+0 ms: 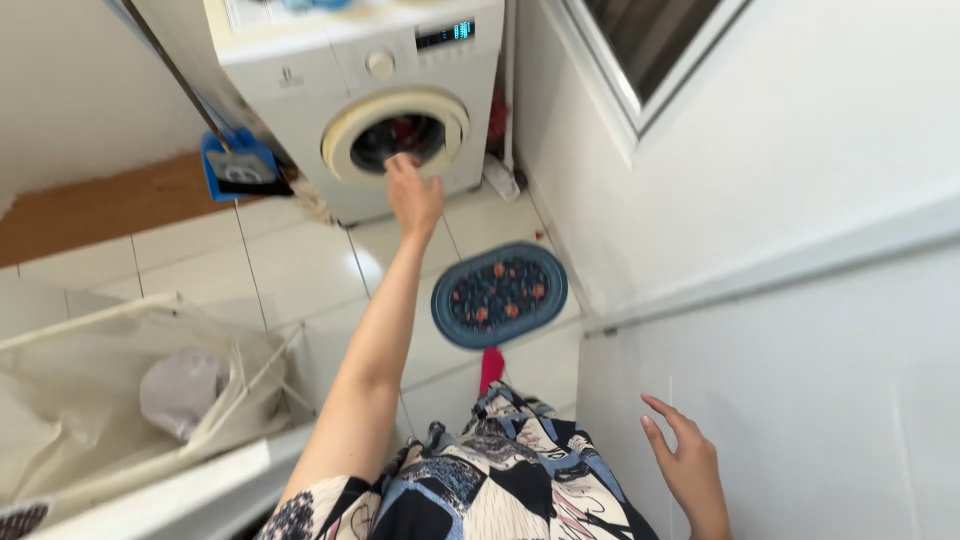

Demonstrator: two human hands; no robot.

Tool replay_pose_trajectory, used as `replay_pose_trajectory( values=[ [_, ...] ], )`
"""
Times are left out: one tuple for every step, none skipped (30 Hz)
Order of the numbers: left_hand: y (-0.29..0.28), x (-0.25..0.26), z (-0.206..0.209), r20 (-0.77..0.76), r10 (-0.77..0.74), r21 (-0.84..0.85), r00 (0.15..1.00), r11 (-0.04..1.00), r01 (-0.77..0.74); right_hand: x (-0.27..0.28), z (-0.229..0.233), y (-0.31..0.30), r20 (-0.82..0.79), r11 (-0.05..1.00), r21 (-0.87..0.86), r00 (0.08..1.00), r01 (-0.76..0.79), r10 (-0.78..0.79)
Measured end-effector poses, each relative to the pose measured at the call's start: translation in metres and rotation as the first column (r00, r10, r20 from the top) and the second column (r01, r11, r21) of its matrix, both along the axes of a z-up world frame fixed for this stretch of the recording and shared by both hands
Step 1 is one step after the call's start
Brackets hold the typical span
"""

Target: Using a handheld vacuum to clean a desk and a bag.

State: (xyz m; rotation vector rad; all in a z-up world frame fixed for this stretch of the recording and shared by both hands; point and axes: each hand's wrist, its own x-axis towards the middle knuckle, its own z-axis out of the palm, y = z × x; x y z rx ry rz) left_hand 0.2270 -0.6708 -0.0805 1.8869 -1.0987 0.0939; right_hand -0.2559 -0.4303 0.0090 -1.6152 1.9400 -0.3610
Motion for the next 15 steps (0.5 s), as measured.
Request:
replay_pose_trajectory(
  values=[
    [-0.018,0.016,0.004,-0.035,0.06,-0.005,0.998,0.998,-0.061,0.004,0.002,-0.029,0.01,0.999,-0.026,0.999,-0.047,0.047],
    [-0.034,0.032,0.006,-0.07,0.12,-0.009,0.99,0.993,-0.121,0.01,0.003,-0.057,0.018,0.994,-0.053,0.995,-0.093,0.094],
    [-0.047,0.049,0.011,-0.072,0.134,-0.006,0.988,0.991,-0.134,0.018,0.009,-0.083,0.015,0.993,-0.049,0.994,-0.107,0.108],
    [-0.059,0.067,0.015,-0.093,0.144,-0.071,0.985,0.986,-0.151,0.027,0.014,-0.109,0.008,0.987,-0.072,0.99,-0.142,0.143],
    [-0.065,0.084,0.015,-0.117,0.157,-0.125,0.981,0.977,-0.172,0.035,0.019,-0.132,-0.002,0.98,-0.083,0.983,-0.181,0.182],
    [-0.072,0.1,0.016,-0.121,0.175,-0.11,0.977,0.976,-0.189,0.045,0.025,-0.151,-0.007,0.978,-0.067,0.98,-0.198,0.198],
    [-0.08,0.117,0.018,-0.152,0.164,-0.16,0.975,0.969,-0.188,0.056,0.031,-0.171,0.008,0.97,-0.085,0.974,-0.226,0.227],
    [-0.087,0.135,0.02,-0.181,0.152,-0.21,0.972,0.959,-0.19,0.067,0.037,-0.191,0.022,0.962,-0.104,0.966,-0.253,0.256],
    [-0.095,0.154,0.019,-0.181,0.164,-0.215,0.97,0.956,-0.202,0.08,0.041,-0.206,0.022,0.958,-0.109,0.963,-0.265,0.269],
    [-0.102,0.174,0.019,-0.222,0.193,-0.196,0.956,0.951,-0.238,0.093,0.046,-0.221,0.005,0.973,-0.023,0.973,-0.23,0.23],
    [-0.11,0.193,0.017,-0.263,0.218,-0.176,0.94,0.947,-0.269,0.106,0.05,-0.234,-0.017,0.98,0.063,0.982,-0.187,0.188],
    [-0.121,0.211,0.02,-0.263,0.226,-0.18,0.938,0.944,-0.277,0.111,0.043,-0.248,-0.016,0.979,0.058,0.98,-0.196,0.198],
    [-0.132,0.229,0.021,-0.287,0.237,-0.199,0.928,0.933,-0.3,0.116,0.034,-0.261,0.012,0.97,-0.005,0.97,-0.244,0.244],
    [-0.143,0.247,0.022,-0.311,0.248,-0.218,0.917,0.921,-0.323,0.122,0.026,-0.273,0.038,0.955,-0.07,0.956,-0.289,0.292],
    [-0.158,0.268,0.023,-0.307,0.25,-0.225,0.918,0.919,-0.325,0.132,0.018,-0.285,0.042,0.953,-0.077,0.954,-0.292,0.296]
  ],
)
